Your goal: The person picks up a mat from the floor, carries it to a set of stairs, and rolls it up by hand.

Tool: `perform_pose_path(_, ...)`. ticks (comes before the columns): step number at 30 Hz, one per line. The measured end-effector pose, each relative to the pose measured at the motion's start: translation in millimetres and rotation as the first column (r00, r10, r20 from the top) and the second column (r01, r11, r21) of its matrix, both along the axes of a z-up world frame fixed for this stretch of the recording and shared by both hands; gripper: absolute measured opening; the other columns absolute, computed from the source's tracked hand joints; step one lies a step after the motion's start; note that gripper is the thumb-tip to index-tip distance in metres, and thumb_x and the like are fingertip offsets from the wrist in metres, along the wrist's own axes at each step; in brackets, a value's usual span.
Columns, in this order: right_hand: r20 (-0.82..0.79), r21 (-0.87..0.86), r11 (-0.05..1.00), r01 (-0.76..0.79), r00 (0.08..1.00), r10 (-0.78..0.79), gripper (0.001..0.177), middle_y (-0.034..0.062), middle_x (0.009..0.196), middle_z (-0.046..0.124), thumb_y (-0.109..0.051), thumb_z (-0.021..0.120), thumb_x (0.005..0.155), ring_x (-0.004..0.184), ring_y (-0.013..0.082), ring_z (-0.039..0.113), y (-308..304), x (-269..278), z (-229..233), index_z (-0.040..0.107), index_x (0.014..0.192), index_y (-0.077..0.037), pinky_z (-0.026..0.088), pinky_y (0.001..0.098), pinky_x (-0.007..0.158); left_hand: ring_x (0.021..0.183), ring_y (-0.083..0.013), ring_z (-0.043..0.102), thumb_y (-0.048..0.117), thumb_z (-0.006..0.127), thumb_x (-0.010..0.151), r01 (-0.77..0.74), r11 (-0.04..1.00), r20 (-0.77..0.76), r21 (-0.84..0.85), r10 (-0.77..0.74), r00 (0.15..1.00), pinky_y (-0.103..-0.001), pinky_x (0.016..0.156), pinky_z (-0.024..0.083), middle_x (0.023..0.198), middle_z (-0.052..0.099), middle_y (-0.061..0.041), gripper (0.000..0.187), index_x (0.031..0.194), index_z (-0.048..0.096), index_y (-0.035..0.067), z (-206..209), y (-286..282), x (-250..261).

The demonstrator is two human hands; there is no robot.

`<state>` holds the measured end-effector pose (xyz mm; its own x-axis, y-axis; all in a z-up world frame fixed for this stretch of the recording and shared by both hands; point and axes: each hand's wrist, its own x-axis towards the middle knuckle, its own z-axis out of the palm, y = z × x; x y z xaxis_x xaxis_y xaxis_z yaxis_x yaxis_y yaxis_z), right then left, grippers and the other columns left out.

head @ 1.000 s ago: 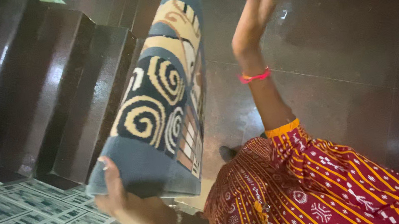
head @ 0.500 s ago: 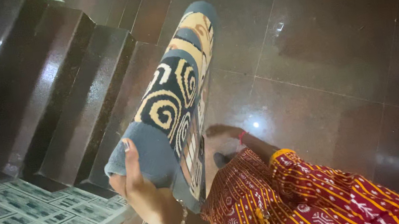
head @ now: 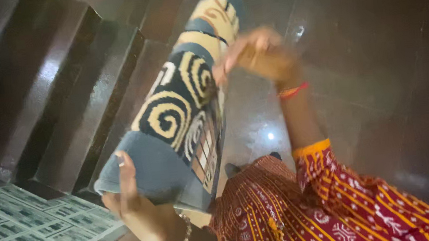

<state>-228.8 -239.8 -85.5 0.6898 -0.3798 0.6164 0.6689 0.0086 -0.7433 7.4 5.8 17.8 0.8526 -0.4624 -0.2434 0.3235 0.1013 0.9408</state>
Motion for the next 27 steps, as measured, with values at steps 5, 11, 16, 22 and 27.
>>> perform_pose_path(5,-0.064,0.837,0.548,-0.009,0.991,0.115,0.036,0.0231,0.133,0.065,-0.024,0.048,0.119,0.118,0.0344,0.067,46,70,-222,0.046,0.143,0.003,0.052,0.0516,0.110,0.103,-0.0323,0.061,-0.017,0.064,0.075,0.003,0.902,0.819,0.433,-0.394,0.418,-0.039,0.095,0.049,0.112,0.055,-0.019,0.066,0.137,0.067,0.005,-17,14,7)
perform_pose_path(11,-0.779,0.149,0.975,0.165,0.627,0.013,0.043,0.0125,0.125,0.073,-0.043,0.059,0.101,0.121,0.0254,0.069,139,81,-246,0.070,0.122,-0.007,0.056,0.0409,0.107,0.098,-0.0319,0.057,-0.027,0.048,0.069,-0.014,0.850,0.756,0.527,-0.461,0.465,-0.034,0.097,0.046,0.104,0.055,-0.017,0.083,0.143,0.066,0.007,-29,12,16)
perform_pose_path(16,-0.714,0.099,0.983,-0.152,0.678,0.177,0.039,0.0091,0.135,0.070,-0.041,0.059,0.105,0.128,0.0183,0.067,101,95,-96,0.067,0.105,-0.003,0.052,0.0371,0.107,0.096,-0.0317,0.057,-0.021,0.058,0.073,-0.034,0.819,0.737,0.573,-0.496,0.460,-0.033,0.093,0.045,0.101,0.052,-0.018,0.074,0.141,0.067,0.009,-33,7,17)
perform_pose_path(22,-0.535,-0.182,0.947,-0.264,0.835,0.129,0.035,0.0065,0.126,0.077,-0.033,0.061,0.108,0.110,0.0198,0.077,115,90,24,0.072,0.130,-0.008,0.061,0.0346,0.103,0.118,-0.0223,0.061,0.002,0.061,0.108,0.280,0.958,0.430,0.060,-0.278,0.859,-0.031,0.101,0.051,0.118,0.049,-0.010,0.020,0.128,0.067,0.003,-32,-6,0)
perform_pose_path(27,-0.677,0.241,0.940,-0.242,0.651,0.342,0.037,0.0043,0.134,0.072,-0.033,0.059,0.104,0.111,0.0216,0.072,125,127,-105,0.069,0.131,-0.009,0.057,0.0366,0.104,0.114,-0.0274,0.060,0.000,0.058,0.107,0.183,0.947,0.669,0.265,-0.317,0.672,-0.033,0.102,0.047,0.117,0.051,-0.016,0.031,0.135,0.067,0.005,-26,3,2)
